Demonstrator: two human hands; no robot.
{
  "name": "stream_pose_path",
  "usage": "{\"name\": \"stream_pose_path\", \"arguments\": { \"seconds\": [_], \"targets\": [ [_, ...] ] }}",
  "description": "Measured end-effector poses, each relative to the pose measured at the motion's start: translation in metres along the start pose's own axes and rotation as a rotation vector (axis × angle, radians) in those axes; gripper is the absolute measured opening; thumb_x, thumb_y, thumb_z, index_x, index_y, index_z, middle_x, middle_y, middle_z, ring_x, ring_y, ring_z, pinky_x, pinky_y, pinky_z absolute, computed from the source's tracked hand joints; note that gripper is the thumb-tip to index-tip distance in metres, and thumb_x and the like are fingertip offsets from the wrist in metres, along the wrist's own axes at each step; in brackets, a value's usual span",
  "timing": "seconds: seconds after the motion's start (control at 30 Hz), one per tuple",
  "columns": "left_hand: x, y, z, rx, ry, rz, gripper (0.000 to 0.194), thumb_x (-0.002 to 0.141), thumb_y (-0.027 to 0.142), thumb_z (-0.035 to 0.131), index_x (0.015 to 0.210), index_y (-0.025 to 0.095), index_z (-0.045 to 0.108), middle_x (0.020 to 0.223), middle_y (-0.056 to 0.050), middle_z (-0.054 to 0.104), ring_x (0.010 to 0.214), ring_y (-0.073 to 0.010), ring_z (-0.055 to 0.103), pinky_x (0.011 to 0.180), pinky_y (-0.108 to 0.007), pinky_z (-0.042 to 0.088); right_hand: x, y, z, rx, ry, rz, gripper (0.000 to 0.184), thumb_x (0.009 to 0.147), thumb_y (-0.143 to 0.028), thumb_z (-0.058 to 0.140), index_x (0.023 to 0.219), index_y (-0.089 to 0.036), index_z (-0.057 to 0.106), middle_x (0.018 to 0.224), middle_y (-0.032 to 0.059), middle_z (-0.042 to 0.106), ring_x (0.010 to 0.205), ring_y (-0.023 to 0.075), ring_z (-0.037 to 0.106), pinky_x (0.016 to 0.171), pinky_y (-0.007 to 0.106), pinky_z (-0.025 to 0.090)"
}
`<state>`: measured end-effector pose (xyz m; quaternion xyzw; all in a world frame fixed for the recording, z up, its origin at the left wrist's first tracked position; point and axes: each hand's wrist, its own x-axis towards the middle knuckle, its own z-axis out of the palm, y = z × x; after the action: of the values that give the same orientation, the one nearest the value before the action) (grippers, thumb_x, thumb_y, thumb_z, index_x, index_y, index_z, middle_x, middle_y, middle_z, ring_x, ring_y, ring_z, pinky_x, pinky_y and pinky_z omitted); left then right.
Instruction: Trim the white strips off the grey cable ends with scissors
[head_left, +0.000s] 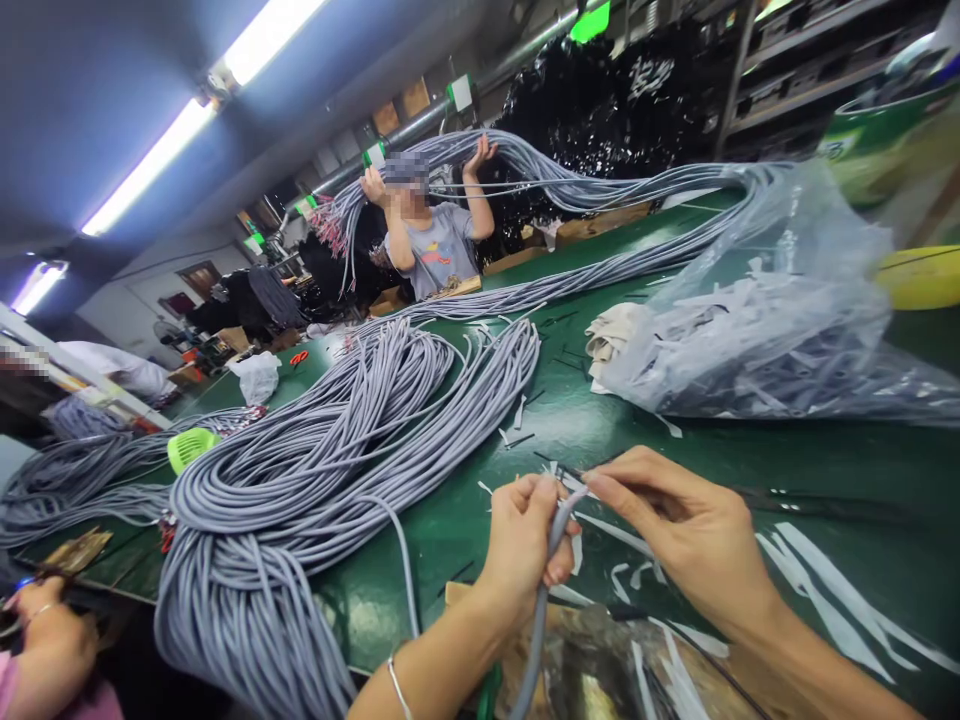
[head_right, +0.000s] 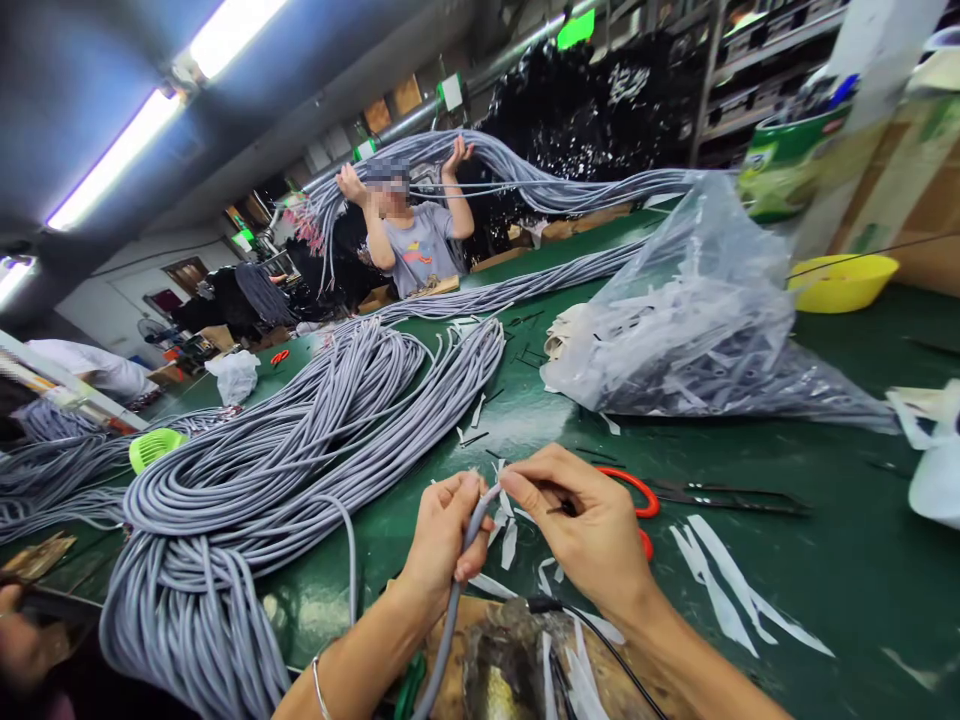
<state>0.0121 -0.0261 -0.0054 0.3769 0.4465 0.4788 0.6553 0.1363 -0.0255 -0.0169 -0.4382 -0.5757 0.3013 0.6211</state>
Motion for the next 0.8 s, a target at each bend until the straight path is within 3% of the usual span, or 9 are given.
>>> {"name": "stream_pose_path", "arguments": {
  "seconds": [0.1, 0.17, 0.23, 0.3, 0.43, 0.57, 0.67, 0.8],
  "targets": [
    [0.000, -0.001, 0.000, 0.006, 0.000, 0.049, 0.064, 0.046, 0.073, 0.073, 0.061, 0.018, 0.044, 0.038, 0.007, 0.050, 0.016, -0.0027, 0.030, 0.020, -0.013, 0.012, -0.005, 0.002, 0.002, -0.092, 0.073, -0.072, 0.026, 0.078, -0.050, 0.063, 0.082, -0.024, 0.069, 0.064, 0.0001, 0.055, 0.044, 0.0101, 0.042, 0.042, 0.025, 0.038],
    [0.000, -0.002, 0.000, 0.024, -0.022, 0.074, 0.063, 0.051, 0.074, 0.070, 0.061, 0.019, 0.043, 0.033, 0.010, 0.043, 0.016, -0.0035, 0.029, 0.019, -0.014, 0.013, -0.008, 0.001, 0.003, -0.169, 0.043, -0.188, 0.021, 0.078, -0.042, 0.065, 0.089, -0.025, 0.070, 0.067, 0.0002, 0.056, 0.046, 0.0105, 0.046, 0.045, 0.025, 0.040],
    [0.001, -0.004, 0.000, 0.045, -0.042, 0.082, 0.061, 0.054, 0.074, 0.068, 0.063, 0.019, 0.044, 0.028, 0.013, 0.035, 0.015, -0.0043, 0.028, 0.019, -0.013, 0.013, -0.009, 0.000, 0.004, -0.202, -0.034, -0.296, 0.014, 0.079, -0.038, 0.064, 0.082, -0.025, 0.070, 0.068, 0.0019, 0.057, 0.055, 0.0130, 0.055, 0.051, 0.025, 0.045],
    [0.001, -0.005, 0.000, 0.049, -0.035, 0.085, 0.060, 0.055, 0.074, 0.068, 0.065, 0.019, 0.044, 0.029, 0.013, 0.036, 0.016, -0.0041, 0.028, 0.019, -0.013, 0.013, -0.009, -0.001, 0.005, -0.186, -0.072, -0.309, 0.017, 0.082, -0.036, 0.060, 0.074, -0.024, 0.068, 0.069, 0.0033, 0.057, 0.059, 0.0143, 0.058, 0.053, 0.024, 0.047],
    [0.001, -0.004, -0.001, 0.001, -0.009, 0.084, 0.063, 0.053, 0.074, 0.070, 0.068, 0.018, 0.044, 0.041, 0.008, 0.052, 0.016, -0.0028, 0.031, 0.020, -0.013, 0.012, -0.003, 0.004, 0.006, -0.128, -0.072, -0.121, 0.031, 0.082, -0.047, 0.058, 0.066, -0.021, 0.064, 0.065, 0.0033, 0.056, 0.050, 0.0124, 0.053, 0.042, 0.023, 0.043],
    [0.002, -0.004, -0.001, -0.035, -0.020, 0.062, 0.065, 0.051, 0.073, 0.072, 0.074, 0.019, 0.043, 0.041, 0.008, 0.053, 0.016, -0.0035, 0.031, 0.019, -0.012, 0.013, 0.001, 0.011, 0.006, -0.033, -0.110, 0.080, 0.047, 0.069, -0.066, 0.063, 0.059, -0.020, 0.063, 0.059, 0.0029, 0.056, 0.048, 0.0134, 0.053, 0.043, 0.025, 0.044],
    [0.002, -0.008, -0.002, -0.062, -0.035, 0.053, 0.066, 0.054, 0.070, 0.074, 0.085, 0.020, 0.045, 0.041, 0.009, 0.054, 0.016, -0.0037, 0.031, 0.021, -0.011, 0.014, 0.002, 0.008, 0.005, 0.147, -0.141, 0.243, 0.051, 0.063, -0.069, 0.066, 0.067, -0.019, 0.067, 0.061, 0.0035, 0.060, 0.052, 0.0143, 0.055, 0.046, 0.024, 0.046],
    [0.004, -0.017, -0.006, -0.119, -0.078, 0.032, 0.065, 0.059, 0.065, 0.075, 0.096, 0.021, 0.044, 0.042, 0.011, 0.051, 0.017, -0.0026, 0.030, 0.023, -0.009, 0.015, 0.002, -0.002, 0.003, 0.320, -0.398, 0.362, 0.056, 0.063, -0.071, 0.064, 0.079, -0.017, 0.072, 0.051, 0.0001, 0.054, 0.045, 0.0120, 0.048, 0.041, 0.023, 0.040]
  ]
}}
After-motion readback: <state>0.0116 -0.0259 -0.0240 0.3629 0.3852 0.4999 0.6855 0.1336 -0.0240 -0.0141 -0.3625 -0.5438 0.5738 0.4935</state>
